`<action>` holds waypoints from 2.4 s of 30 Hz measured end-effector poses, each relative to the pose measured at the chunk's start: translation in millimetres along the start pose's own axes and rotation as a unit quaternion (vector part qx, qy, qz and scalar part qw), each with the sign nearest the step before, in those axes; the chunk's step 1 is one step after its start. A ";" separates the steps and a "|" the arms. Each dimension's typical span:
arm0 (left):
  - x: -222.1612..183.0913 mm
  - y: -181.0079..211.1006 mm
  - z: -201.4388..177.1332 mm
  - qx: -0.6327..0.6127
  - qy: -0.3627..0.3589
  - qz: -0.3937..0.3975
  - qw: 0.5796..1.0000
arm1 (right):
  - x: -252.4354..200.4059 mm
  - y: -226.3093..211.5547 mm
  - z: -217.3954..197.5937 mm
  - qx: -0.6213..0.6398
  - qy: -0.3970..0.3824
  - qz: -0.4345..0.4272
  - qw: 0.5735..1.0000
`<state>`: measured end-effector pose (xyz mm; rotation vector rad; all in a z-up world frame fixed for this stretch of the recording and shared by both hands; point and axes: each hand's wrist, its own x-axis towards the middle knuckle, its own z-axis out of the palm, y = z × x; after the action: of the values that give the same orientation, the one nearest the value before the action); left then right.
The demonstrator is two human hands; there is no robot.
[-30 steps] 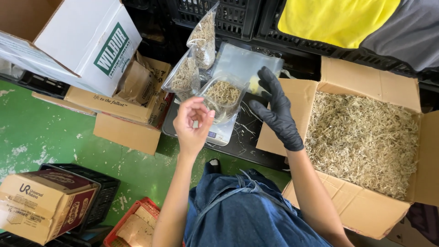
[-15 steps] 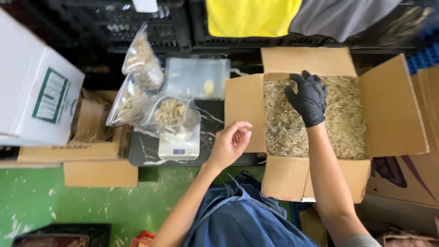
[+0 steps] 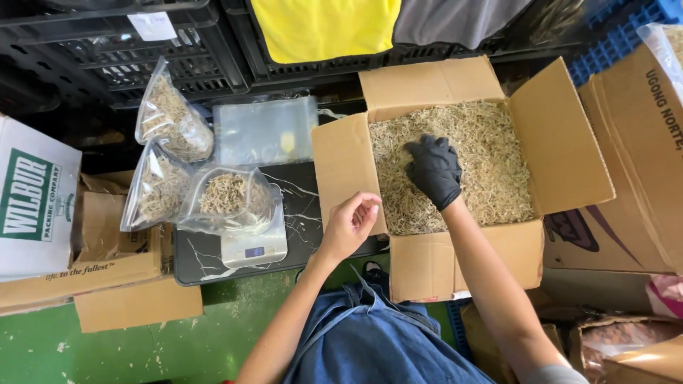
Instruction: The person fills small plastic bags with dried shredded material by hand from a cardboard box, weighs each bag on a digital scale, and seals the bags.
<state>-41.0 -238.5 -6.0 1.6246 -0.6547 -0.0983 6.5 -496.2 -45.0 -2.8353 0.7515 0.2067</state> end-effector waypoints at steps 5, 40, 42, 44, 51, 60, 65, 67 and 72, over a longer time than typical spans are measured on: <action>-0.4 -13.5 1.1 0.106 0.014 -0.054 0.993 | -24.7 -38.0 -65.2 -0.054 -0.033 -0.123 0.990; 10.5 -46.0 43.0 0.263 0.020 -0.146 0.954 | 70.7 -52.2 -11.0 -0.034 -0.078 -0.303 0.949; 12.2 -46.0 41.8 0.257 0.019 -0.155 0.954 | 66.1 -55.1 -0.8 -0.061 -0.084 -0.350 0.931; 10.9 -48.8 43.4 0.254 0.019 -0.158 0.954 | 61.3 -43.8 12.9 -0.100 -0.065 -0.378 0.918; 13.4 -48.5 40.3 0.254 0.020 -0.152 0.955 | 11.5 -16.4 -14.8 -0.163 -0.098 -0.433 0.881; -6.2 10.5 -12.5 0.220 0.028 -0.125 0.967 | 52.3 9.9 59.5 -0.151 0.000 -0.464 0.873; -32.2 106.1 -95.1 0.253 0.250 -0.131 0.925 | 27.8 -24.4 -21.7 -0.006 -0.152 -0.336 0.930; -42.3 90.4 -123.5 0.282 0.256 -0.131 0.915 | 16.7 -17.0 -49.3 0.106 -0.107 -0.345 0.926; -43.6 40.0 -166.0 0.336 0.236 -0.083 0.908 | 18.9 14.3 -63.6 0.301 -0.013 -0.300 0.905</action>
<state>-20.3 -71.9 47.7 2.2600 -0.1630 0.4355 20.9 -531.9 10.9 -2.3066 -0.0970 -0.0781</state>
